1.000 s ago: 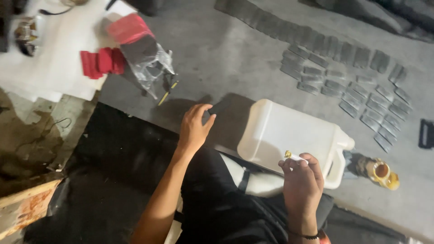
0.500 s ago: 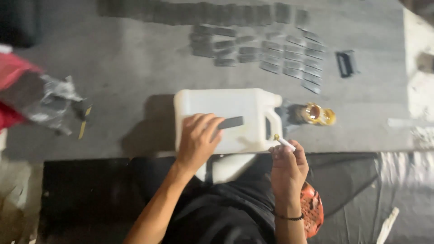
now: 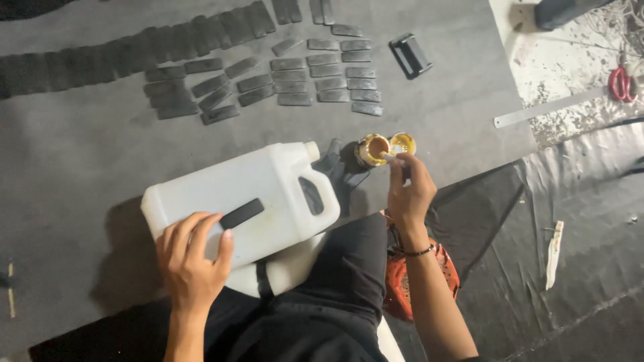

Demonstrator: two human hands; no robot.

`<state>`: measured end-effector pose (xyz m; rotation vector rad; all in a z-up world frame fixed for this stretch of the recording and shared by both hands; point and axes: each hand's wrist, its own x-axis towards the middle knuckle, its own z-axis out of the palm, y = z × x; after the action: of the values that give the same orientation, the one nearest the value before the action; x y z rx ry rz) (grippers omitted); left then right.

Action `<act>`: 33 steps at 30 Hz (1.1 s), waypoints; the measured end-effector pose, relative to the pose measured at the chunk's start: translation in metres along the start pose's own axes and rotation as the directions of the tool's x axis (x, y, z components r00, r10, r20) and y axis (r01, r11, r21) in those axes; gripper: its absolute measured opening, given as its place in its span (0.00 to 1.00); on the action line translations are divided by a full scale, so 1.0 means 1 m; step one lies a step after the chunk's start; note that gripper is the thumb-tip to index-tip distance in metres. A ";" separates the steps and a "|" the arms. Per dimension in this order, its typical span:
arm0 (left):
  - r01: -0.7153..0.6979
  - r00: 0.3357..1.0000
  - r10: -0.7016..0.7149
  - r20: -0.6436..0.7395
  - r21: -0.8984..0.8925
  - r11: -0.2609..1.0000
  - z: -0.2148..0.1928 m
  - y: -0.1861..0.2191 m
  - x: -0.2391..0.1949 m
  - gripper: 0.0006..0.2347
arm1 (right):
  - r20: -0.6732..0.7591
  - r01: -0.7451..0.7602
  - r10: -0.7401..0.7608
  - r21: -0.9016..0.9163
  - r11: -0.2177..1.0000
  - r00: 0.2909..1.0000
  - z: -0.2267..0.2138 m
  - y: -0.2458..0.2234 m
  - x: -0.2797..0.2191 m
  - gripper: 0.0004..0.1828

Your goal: Applying edge paint or adhesive to small leather watch strap components using a manual applicator tool at a finishing station.

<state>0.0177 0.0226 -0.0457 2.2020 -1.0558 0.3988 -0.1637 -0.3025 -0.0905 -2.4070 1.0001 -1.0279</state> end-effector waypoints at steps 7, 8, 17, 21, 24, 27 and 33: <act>0.019 1.000 -0.019 0.007 0.019 1.000 0.005 0.001 -0.001 0.09 | 0.148 0.067 -0.073 0.042 0.997 0.986 0.016 0.015 0.023 0.03; 0.025 1.000 -0.025 0.009 0.025 0.999 0.005 0.001 -0.001 0.09 | 0.188 0.061 -0.070 0.054 0.997 0.980 0.017 0.015 0.025 0.03; 0.022 1.000 -0.022 0.003 0.038 0.999 0.007 -0.002 -0.003 0.11 | 0.129 0.028 -0.035 0.056 0.998 0.991 -0.017 -0.001 0.039 0.03; 0.023 1.000 -0.023 -0.002 0.031 0.999 0.006 0.000 -0.002 0.10 | -0.108 0.040 -0.032 0.066 0.997 0.994 -0.042 -0.022 0.039 0.07; 0.024 1.000 -0.024 -0.001 0.035 0.999 0.005 0.001 -0.001 0.09 | 0.016 0.096 -0.096 -0.009 0.995 0.995 -0.032 0.000 0.031 0.05; 0.028 1.000 -0.028 -0.002 0.013 1.000 0.006 -0.001 -0.005 0.10 | 0.100 0.050 -0.048 -0.022 0.999 0.994 -0.020 0.006 0.020 0.04; 0.012 0.999 -0.014 -0.038 -0.056 0.998 0.006 -0.004 -0.005 0.07 | 0.283 -0.058 0.053 0.010 0.998 0.958 -0.025 -0.005 0.014 0.05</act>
<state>0.0174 0.0237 -0.0547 2.1426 -1.0194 0.3987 -0.1727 -0.3099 -0.0637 -2.4088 0.9444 -0.6453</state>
